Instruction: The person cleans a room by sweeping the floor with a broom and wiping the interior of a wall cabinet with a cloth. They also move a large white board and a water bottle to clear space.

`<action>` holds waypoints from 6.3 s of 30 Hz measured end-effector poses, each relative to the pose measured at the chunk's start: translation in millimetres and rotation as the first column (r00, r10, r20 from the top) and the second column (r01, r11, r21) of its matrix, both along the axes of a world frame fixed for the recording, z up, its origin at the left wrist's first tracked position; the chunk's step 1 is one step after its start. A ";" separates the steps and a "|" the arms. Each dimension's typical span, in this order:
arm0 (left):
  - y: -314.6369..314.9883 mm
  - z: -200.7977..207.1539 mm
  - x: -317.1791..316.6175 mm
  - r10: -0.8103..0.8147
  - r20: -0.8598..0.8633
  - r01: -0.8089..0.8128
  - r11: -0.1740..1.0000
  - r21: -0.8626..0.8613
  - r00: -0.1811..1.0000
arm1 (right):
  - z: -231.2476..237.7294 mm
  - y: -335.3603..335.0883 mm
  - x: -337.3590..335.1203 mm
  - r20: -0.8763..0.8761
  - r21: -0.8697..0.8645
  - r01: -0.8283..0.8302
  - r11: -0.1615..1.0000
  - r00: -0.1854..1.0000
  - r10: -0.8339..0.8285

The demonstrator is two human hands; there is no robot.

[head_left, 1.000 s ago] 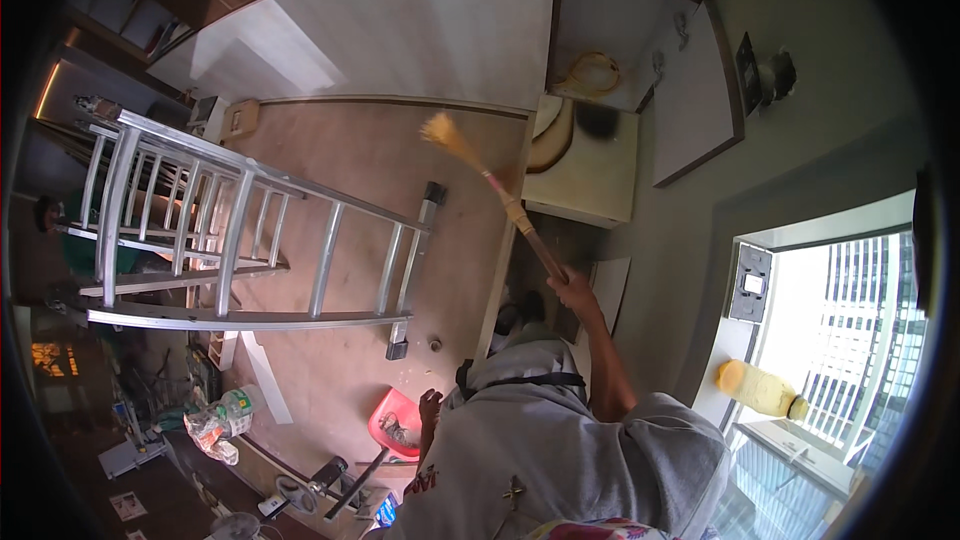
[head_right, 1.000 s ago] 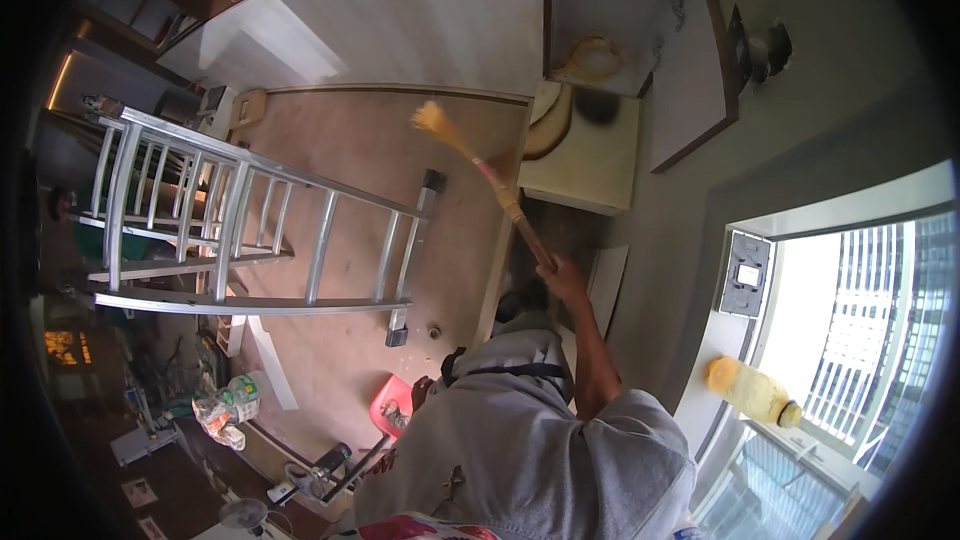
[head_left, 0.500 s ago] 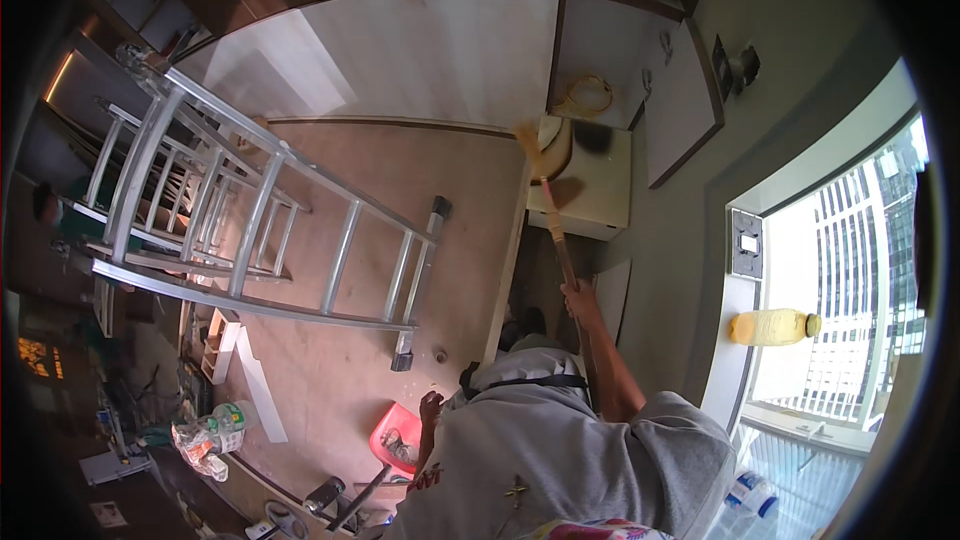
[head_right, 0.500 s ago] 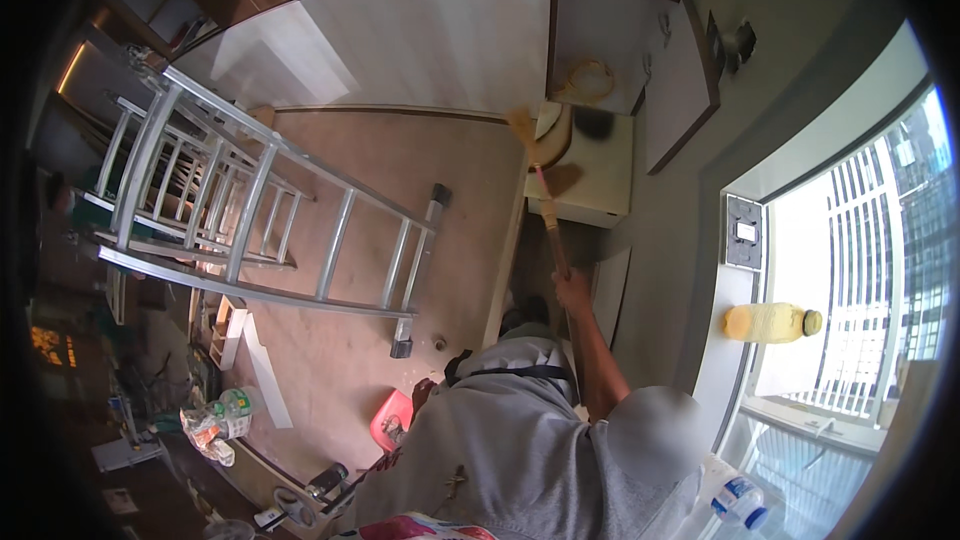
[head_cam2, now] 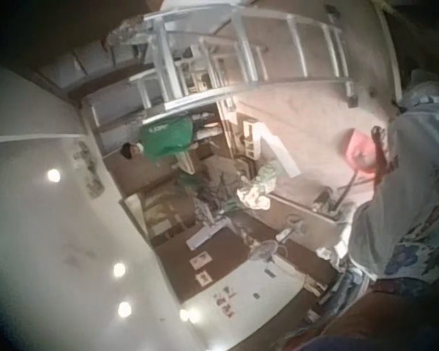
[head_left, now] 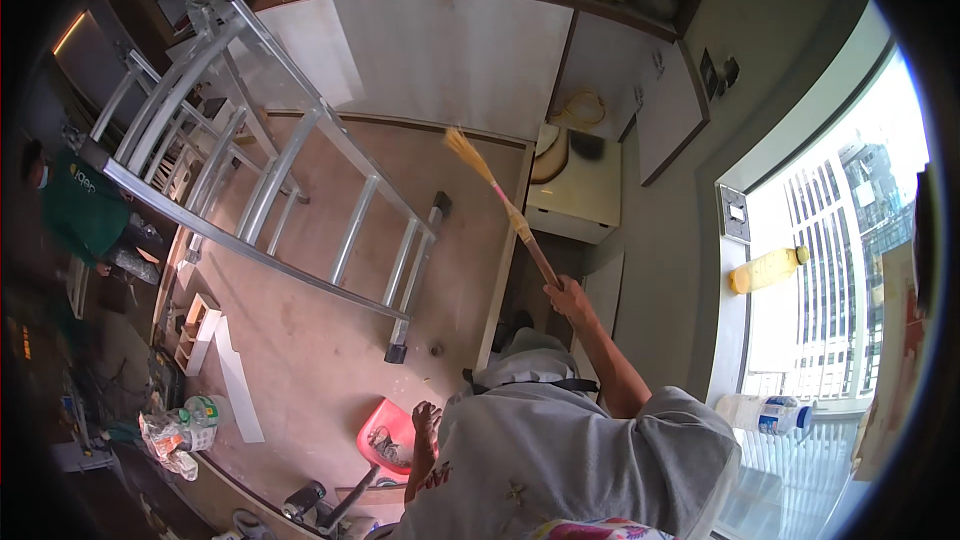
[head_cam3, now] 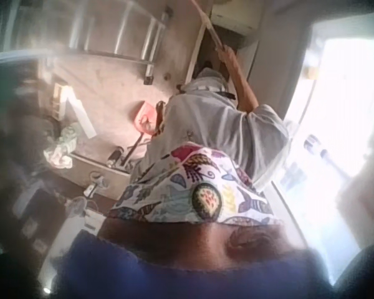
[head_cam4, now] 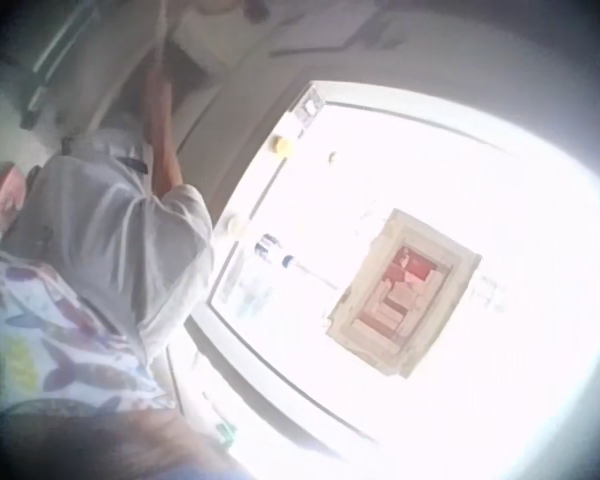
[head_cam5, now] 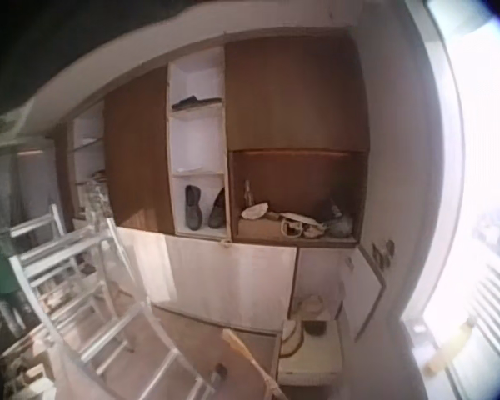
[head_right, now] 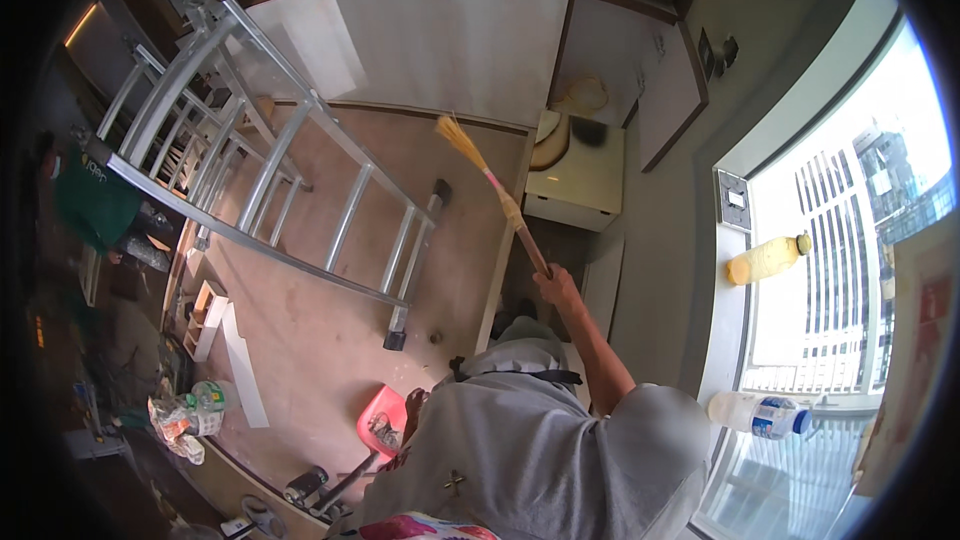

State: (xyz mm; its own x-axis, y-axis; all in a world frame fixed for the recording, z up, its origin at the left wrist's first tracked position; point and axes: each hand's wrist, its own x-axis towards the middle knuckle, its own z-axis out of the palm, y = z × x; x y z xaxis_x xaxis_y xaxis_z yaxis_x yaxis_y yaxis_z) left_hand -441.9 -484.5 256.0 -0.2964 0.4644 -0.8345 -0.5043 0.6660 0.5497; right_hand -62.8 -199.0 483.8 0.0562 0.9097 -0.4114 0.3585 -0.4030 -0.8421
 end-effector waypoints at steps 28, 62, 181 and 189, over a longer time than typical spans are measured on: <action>405.4 251.8 175.3 0.019 -0.675 0.357 0.838 0.413 0.737 | -156.0 318.2 -173.5 -0.639 -0.597 -0.074 0.799 0.646 -0.417; 551.3 310.0 32.7 0.151 -0.694 0.104 0.945 0.310 0.704 | -189.7 703.1 367.8 0.588 0.393 0.168 0.904 0.710 -0.387; -633.4 49.8 459.2 0.978 -0.096 -0.872 -0.206 -0.443 -0.183 | -194.2 -632.0 -404.0 -0.122 -0.140 -0.833 -0.536 -0.522 0.844; -710.0 64.6 351.5 0.972 -0.040 -0.964 -0.234 -0.128 -0.231 | -237.6 -864.8 -451.6 -0.340 -0.043 -0.695 -0.718 -0.666 0.664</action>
